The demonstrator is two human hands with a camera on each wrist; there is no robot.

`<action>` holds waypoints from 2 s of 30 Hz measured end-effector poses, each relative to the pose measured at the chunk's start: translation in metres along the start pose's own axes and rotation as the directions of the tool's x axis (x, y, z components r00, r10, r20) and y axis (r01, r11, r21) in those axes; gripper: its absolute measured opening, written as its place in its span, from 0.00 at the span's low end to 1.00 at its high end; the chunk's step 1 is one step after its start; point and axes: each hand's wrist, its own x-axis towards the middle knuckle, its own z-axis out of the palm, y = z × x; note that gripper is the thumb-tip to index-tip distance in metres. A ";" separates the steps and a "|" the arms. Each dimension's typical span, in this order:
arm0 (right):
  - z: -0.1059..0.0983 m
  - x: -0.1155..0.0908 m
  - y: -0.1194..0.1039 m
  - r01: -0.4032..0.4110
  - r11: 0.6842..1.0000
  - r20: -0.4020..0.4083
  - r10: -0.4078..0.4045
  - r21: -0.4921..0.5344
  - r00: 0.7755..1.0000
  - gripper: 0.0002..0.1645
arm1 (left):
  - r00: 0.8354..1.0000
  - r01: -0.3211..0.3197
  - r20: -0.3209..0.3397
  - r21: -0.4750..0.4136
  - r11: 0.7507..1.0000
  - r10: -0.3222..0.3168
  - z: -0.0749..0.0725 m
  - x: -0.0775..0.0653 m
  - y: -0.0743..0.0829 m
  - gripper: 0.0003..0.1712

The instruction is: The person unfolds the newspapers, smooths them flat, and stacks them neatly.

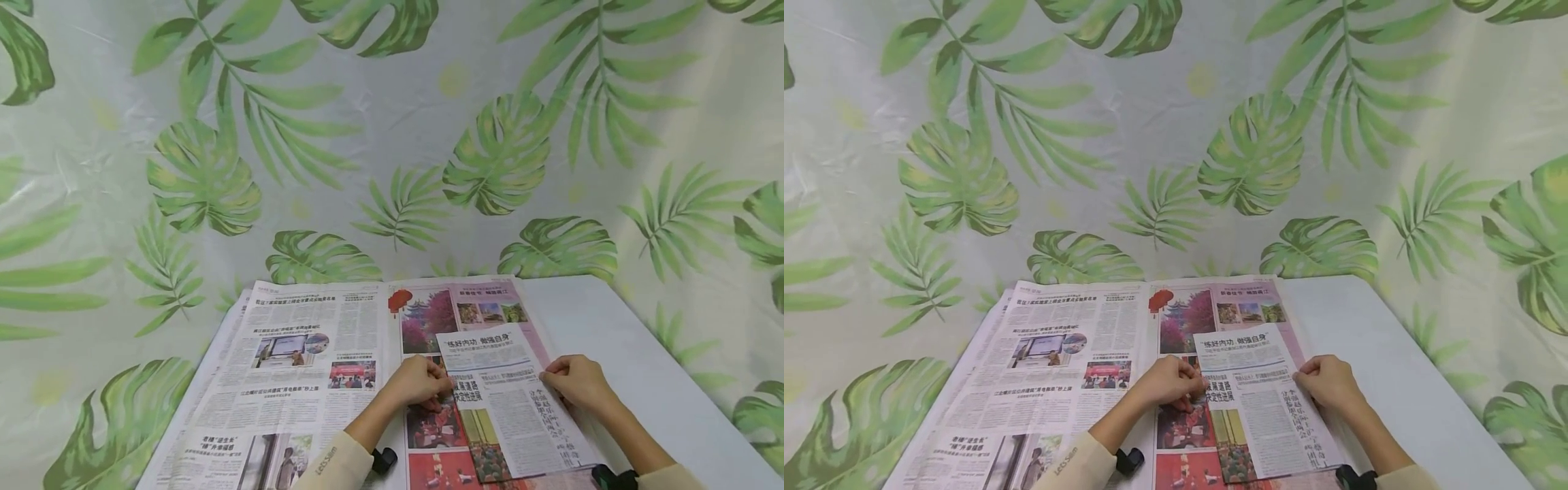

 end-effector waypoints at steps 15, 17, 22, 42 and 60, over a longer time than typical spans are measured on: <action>0.011 -0.002 -0.012 -0.050 0.988 0.084 0.038 0.143 0.996 0.20 | 0.998 0.051 -0.024 -0.080 0.995 -0.053 -0.001 -0.002 -0.003 0.13; 0.014 -0.001 -0.016 -0.066 0.980 0.118 0.044 0.189 0.992 0.21 | 0.997 0.061 -0.040 -0.102 0.993 -0.066 -0.007 -0.003 -0.005 0.13; 0.020 -0.001 -0.027 -0.125 0.950 0.201 0.068 0.287 0.977 0.24 | 0.994 0.074 -0.071 -0.133 0.988 -0.084 -0.020 -0.004 -0.011 0.12; 0.046 0.001 -0.057 -0.053 0.908 0.431 -0.144 0.415 0.891 0.20 | 0.954 0.120 -0.250 -0.176 0.977 -0.163 -0.066 -0.018 -0.040 0.14; 0.063 -0.003 -0.084 0.035 0.926 0.428 -0.207 0.377 0.880 0.18 | 0.898 0.217 -0.365 -0.120 0.969 -0.246 -0.108 -0.018 -0.056 0.18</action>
